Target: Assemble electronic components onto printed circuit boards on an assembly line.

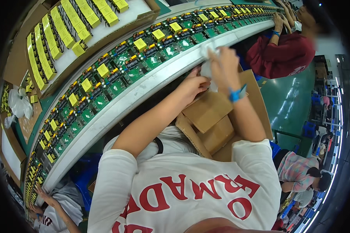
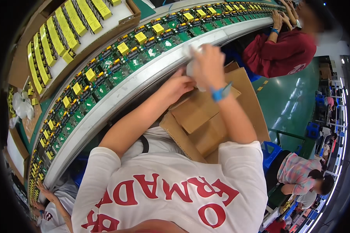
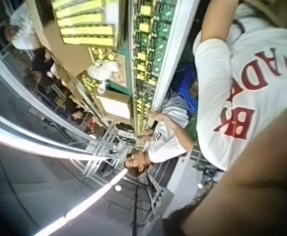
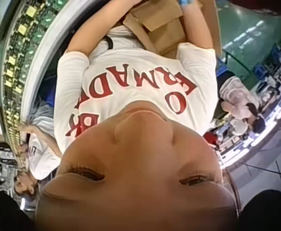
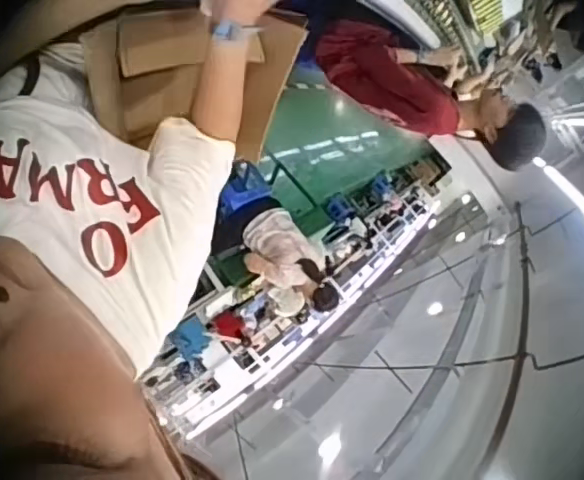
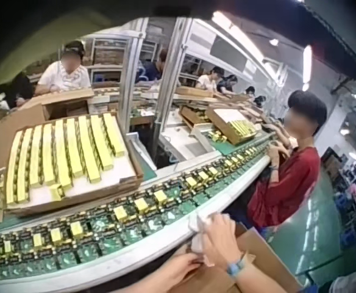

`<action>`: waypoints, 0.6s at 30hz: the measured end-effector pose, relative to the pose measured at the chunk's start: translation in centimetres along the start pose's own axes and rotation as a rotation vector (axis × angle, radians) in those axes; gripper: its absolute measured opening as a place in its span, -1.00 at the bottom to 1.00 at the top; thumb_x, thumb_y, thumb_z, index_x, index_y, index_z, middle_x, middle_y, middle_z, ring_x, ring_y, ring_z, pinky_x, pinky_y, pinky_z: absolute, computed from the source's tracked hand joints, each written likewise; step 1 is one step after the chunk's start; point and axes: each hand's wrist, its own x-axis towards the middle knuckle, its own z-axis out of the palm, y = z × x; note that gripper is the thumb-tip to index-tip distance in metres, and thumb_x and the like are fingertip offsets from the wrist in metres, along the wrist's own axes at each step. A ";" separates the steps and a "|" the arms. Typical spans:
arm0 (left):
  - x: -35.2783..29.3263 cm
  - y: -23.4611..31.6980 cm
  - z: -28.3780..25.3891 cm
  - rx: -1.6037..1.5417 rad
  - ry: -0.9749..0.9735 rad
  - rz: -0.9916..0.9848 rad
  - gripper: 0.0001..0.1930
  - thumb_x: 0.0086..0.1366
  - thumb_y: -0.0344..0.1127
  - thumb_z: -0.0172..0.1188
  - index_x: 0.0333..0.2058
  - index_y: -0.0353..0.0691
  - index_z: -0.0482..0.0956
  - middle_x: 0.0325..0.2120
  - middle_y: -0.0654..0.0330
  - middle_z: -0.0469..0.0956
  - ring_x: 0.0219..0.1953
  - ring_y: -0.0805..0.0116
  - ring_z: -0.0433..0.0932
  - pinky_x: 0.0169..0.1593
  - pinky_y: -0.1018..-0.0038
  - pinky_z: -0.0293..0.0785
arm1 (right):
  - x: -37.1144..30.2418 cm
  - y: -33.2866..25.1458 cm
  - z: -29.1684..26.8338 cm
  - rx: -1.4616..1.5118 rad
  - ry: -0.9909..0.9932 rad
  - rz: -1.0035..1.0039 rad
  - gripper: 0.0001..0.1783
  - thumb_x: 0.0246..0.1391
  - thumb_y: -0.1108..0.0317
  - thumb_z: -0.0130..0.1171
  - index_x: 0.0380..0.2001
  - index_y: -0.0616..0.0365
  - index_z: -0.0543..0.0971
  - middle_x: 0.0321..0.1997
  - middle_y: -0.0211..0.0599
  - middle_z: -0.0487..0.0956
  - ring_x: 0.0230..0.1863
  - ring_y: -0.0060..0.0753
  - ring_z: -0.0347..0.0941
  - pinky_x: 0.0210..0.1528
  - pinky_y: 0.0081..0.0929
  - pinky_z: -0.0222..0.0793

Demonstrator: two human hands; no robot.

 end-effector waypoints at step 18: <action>-1.5 -0.5 -0.7 0.038 0.018 -0.104 -0.61 0.25 -0.33 0.21 0.07 -0.11 0.48 -0.31 0.41 0.49 -0.28 0.57 0.46 -0.18 0.57 0.38 | 2.7 3.2 -1.6 -0.152 0.016 -0.012 -0.60 0.04 0.32 0.08 -0.02 -0.11 0.66 -0.14 -0.07 0.48 -0.12 0.03 0.40 -0.10 -0.06 0.30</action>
